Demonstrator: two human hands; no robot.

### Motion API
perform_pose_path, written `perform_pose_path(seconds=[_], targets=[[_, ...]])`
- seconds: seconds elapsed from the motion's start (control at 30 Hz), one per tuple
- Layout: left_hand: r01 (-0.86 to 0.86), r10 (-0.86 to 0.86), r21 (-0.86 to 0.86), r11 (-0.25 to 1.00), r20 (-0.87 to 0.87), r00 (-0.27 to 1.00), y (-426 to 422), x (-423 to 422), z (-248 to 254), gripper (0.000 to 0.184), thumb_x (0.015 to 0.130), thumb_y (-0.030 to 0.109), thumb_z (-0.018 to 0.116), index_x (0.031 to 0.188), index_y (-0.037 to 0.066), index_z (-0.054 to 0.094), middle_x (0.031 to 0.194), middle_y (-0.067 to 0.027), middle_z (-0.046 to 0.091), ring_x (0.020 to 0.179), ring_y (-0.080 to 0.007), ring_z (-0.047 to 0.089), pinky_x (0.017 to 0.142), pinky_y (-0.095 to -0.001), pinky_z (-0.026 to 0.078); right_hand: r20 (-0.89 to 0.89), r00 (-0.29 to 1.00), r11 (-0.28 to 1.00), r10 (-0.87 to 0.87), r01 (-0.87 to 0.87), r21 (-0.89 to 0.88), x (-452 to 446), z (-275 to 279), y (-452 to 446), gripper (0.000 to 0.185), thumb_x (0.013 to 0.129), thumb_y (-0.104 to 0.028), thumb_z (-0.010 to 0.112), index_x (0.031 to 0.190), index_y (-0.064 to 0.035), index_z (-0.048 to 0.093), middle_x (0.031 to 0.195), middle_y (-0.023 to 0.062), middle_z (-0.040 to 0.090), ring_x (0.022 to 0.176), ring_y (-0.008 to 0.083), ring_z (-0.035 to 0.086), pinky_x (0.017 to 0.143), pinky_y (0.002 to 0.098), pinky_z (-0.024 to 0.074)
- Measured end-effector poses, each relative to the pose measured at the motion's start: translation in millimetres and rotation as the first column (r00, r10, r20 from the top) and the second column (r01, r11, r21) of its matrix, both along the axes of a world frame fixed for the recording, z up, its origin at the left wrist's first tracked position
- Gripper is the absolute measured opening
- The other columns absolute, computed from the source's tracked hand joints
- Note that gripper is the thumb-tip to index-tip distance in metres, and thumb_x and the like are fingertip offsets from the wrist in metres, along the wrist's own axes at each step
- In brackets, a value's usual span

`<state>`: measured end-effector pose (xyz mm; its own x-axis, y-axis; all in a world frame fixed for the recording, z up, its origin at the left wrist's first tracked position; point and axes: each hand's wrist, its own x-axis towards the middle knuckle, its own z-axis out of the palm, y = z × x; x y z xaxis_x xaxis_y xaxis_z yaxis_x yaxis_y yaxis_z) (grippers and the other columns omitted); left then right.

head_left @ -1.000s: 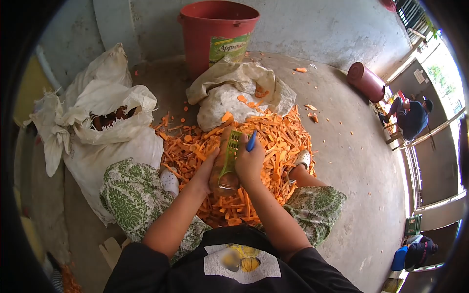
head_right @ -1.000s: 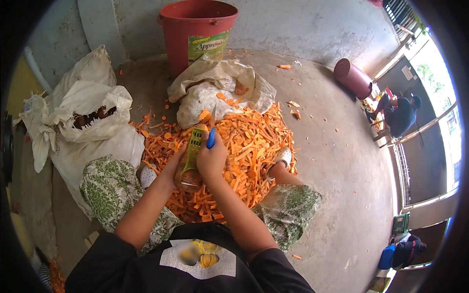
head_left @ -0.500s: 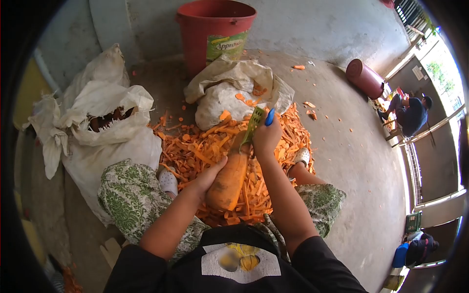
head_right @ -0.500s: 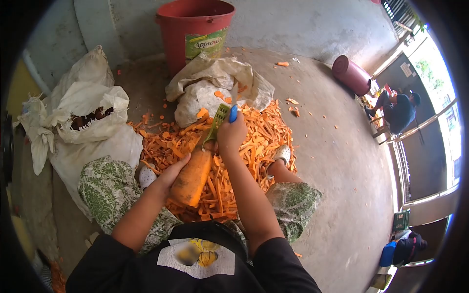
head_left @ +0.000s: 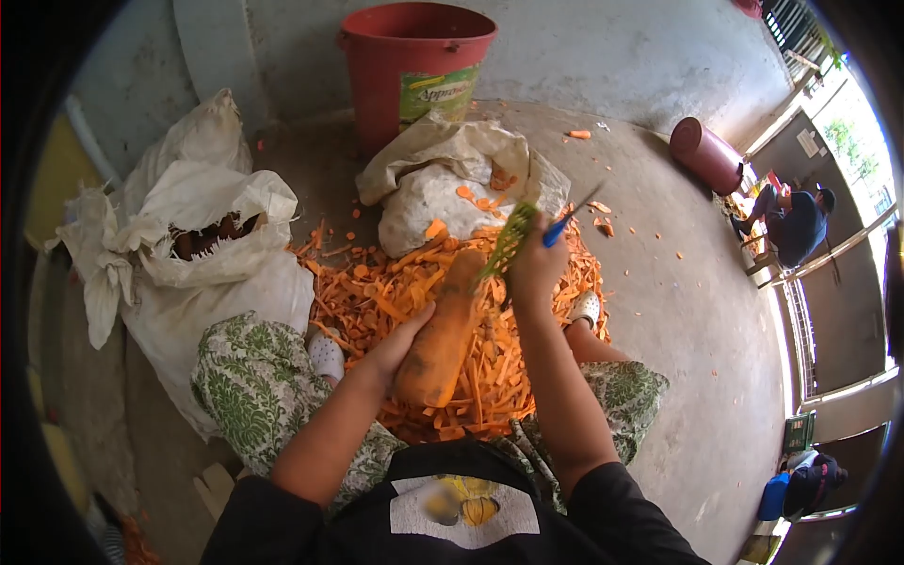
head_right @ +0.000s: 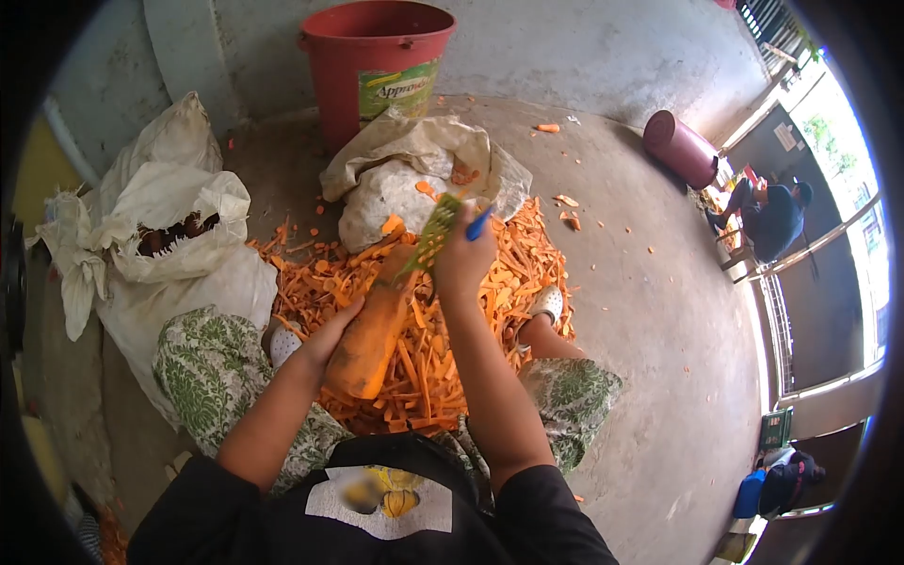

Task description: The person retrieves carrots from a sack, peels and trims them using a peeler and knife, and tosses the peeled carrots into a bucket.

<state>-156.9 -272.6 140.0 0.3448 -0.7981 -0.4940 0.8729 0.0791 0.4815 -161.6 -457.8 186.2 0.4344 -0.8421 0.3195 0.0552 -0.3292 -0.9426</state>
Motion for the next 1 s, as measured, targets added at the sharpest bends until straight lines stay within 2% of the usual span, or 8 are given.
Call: perform_pose_path(seconds=[0.07,0.13,0.33,0.47,0.6,0.7,0.93,1.0], targets=[[-0.032,0.031,-0.046,0.998,-0.026,0.999,1.1,2.6,-4.3,0.047,0.088,0.041,0.041,0.116,0.003,0.044,0.098,-0.0129,0.058,0.082,-0.0201,0.059,0.071,-0.0315,0.050,-0.097,0.995,0.983,0.024,-0.041,-0.181,-11.6,-7.4,18.3,0.033,0.088,-0.027,0.045,0.067,-0.0007,0.048,0.054,0.0010,0.041,0.051,0.0096,0.037,0.048,0.0275,0.0310],[-0.068,0.063,-0.100,0.993,-0.053,0.997,1.3,8.6,-10.6,0.048,0.088,0.041,0.038,0.116,0.002,0.043,0.097,-0.0168,0.057,0.080,-0.0241,0.060,0.071,-0.0341,0.051,-0.129,0.991,0.985,0.040,-0.061,-0.159,-19.8,-17.9,12.1,0.034,0.088,-0.029,0.046,0.068,-0.0010,0.049,0.054,0.0004,0.041,0.052,0.0098,0.038,0.049,0.0271,0.0318],[-0.062,0.052,-0.257,0.964,-0.043,0.998,8.7,11.8,8.2,0.045,0.089,0.041,0.036,0.113,0.004,0.045,0.092,-0.0138,0.058,0.077,-0.0243,0.060,0.064,-0.0397,0.052,-0.181,0.982,0.992,-0.050,0.069,0.105,-42.8,-33.8,-19.1,0.033,0.089,-0.029,0.046,0.068,-0.0028,0.051,0.057,-0.0014,0.043,0.051,0.0067,0.035,0.047,0.0245,0.0288],[-0.104,0.091,-0.219,0.970,-0.070,0.993,0.8,13.3,-11.2,0.043,0.089,0.038,0.039,0.114,0.004,0.045,0.094,-0.0112,0.058,0.079,-0.0209,0.060,0.065,-0.0376,0.052,-0.020,0.994,0.970,0.108,-0.101,0.223,-38.0,-3.6,25.6,0.034,0.089,-0.027,0.045,0.063,-0.0042,0.043,0.053,-0.0017,0.040,0.048,0.0076,0.035,0.045,0.0254,0.0302],[-0.089,0.080,-0.166,0.982,-0.062,0.995,-3.2,10.8,-22.4,0.041,0.089,0.037,0.041,0.115,0.006,0.046,0.103,-0.0076,0.057,0.086,-0.0180,0.059,0.072,-0.0320,0.051,-0.152,0.956,0.968,0.252,-0.250,0.033,-39.9,-1.1,65.4,0.032,0.088,-0.028,0.046,0.068,-0.0035,0.047,0.055,-0.0009,0.043,0.050,0.0077,0.040,0.045,0.0254,0.0321],[-0.128,0.123,-0.180,0.975,-0.040,0.992,-5.1,8.0,-21.4,0.039,0.090,0.036,0.038,0.115,0.007,0.046,0.104,-0.0083,0.056,0.088,-0.0179,0.059,0.074,-0.0308,0.050,-0.191,0.953,0.972,0.235,-0.234,0.028,-41.2,-5.3,78.3,0.033,0.088,-0.027,0.046,0.069,-0.0012,0.044,0.051,0.0049,0.040,0.048,0.0115,0.036,0.046,0.0287,0.0315],[-0.114,0.094,-0.225,0.968,-0.097,0.991,-6.6,3.5,-20.9,0.040,0.091,0.038,0.032,0.115,0.008,0.044,0.103,-0.0088,0.056,0.088,-0.0181,0.058,0.074,-0.0315,0.050,-0.211,0.955,0.976,0.209,-0.218,-0.017,-43.0,-7.1,84.5,0.031,0.087,-0.024,0.048,0.066,-0.0020,0.044,0.052,0.0025,0.040,0.048,0.0109,0.036,0.046,0.0290,0.0324],[-0.106,0.086,-0.220,0.970,-0.099,0.991,-5.9,2.2,-18.8,0.041,0.091,0.039,0.032,0.115,0.008,0.044,0.103,-0.0089,0.056,0.087,-0.0180,0.059,0.074,-0.0315,0.050,-0.313,0.934,0.983,0.171,-0.185,-0.015,-41.2,-10.1,83.5,0.028,0.086,-0.023,0.049,0.070,-0.0006,0.046,0.050,0.0101,0.043,0.044,0.0185,0.037,0.045,0.0325,0.0327]])
